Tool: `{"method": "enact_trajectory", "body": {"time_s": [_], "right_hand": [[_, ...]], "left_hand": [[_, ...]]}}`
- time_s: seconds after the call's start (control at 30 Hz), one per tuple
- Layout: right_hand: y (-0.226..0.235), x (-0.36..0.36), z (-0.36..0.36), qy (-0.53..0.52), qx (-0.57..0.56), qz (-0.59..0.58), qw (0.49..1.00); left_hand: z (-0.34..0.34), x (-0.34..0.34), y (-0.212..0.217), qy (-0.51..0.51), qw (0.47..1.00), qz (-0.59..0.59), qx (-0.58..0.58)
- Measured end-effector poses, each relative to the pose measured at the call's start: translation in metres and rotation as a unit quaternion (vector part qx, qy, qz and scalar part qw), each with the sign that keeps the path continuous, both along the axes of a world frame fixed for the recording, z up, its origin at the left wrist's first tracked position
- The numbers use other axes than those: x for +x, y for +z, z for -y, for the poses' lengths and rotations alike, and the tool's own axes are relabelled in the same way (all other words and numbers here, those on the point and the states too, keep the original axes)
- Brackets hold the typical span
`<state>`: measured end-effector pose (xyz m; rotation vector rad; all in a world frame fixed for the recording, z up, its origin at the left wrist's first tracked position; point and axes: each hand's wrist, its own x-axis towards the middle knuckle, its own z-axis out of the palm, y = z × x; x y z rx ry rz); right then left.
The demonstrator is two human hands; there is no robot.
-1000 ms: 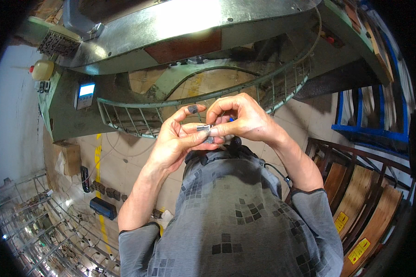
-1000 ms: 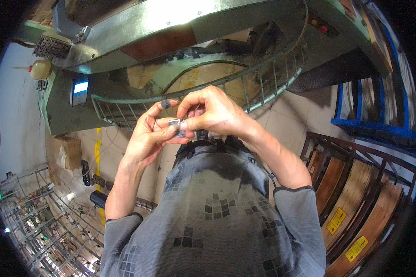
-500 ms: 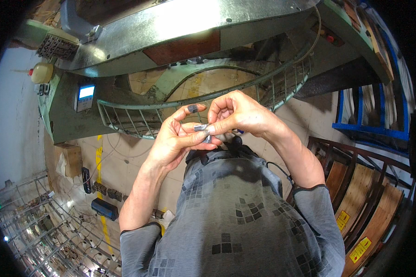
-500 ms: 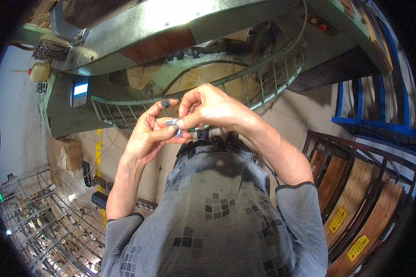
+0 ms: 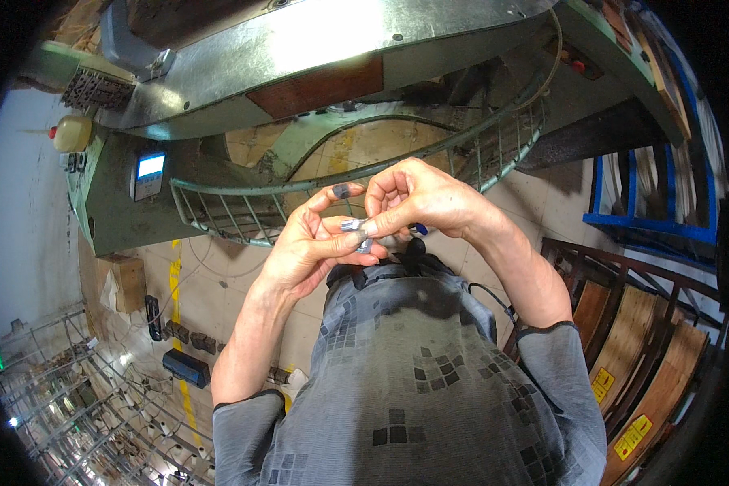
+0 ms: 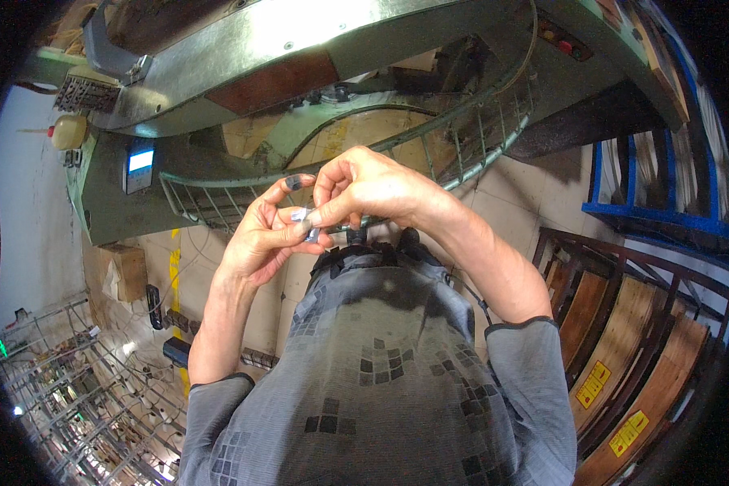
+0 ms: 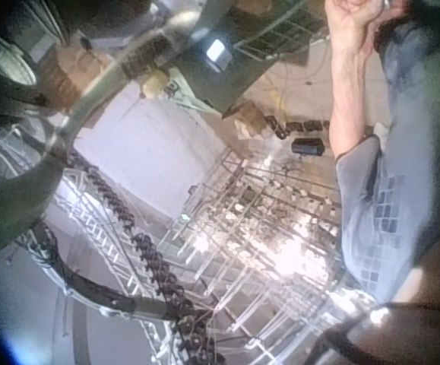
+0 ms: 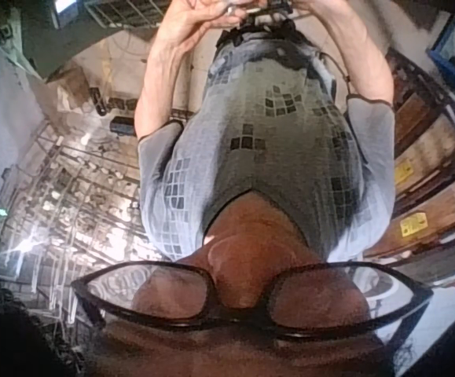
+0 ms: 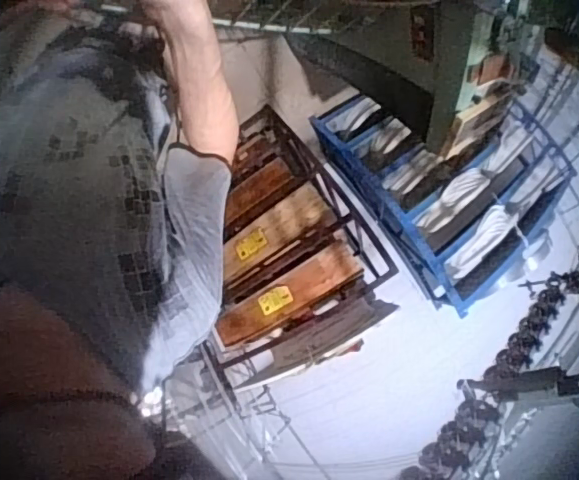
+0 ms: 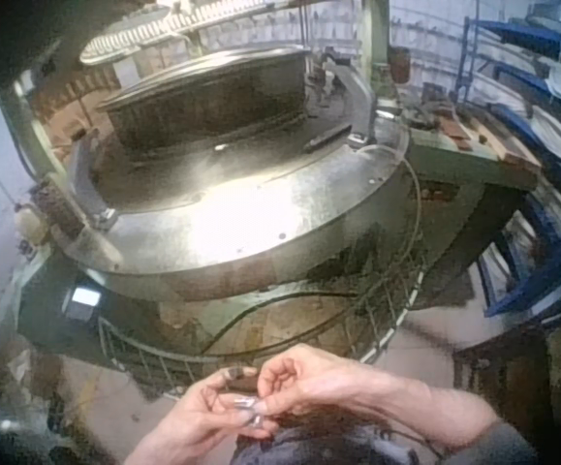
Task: The person repeatedly picks small metal components from a tray and places them into slots around the rim of a large circular metal machine. The person handles the components one at a time, aligning and seating each piece into the machine's edge.
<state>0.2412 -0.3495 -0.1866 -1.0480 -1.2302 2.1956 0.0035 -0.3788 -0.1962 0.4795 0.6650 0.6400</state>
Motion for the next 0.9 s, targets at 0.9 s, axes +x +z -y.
{"method": "enact_trajectory", "body": {"time_s": [0.9], "right_hand": [[0.022,0.004,-0.006,-0.026,0.083,0.054,0.995]], "left_hand": [[-0.007,-0.007,-0.013,-0.002,0.997,0.076,-0.009]]}}
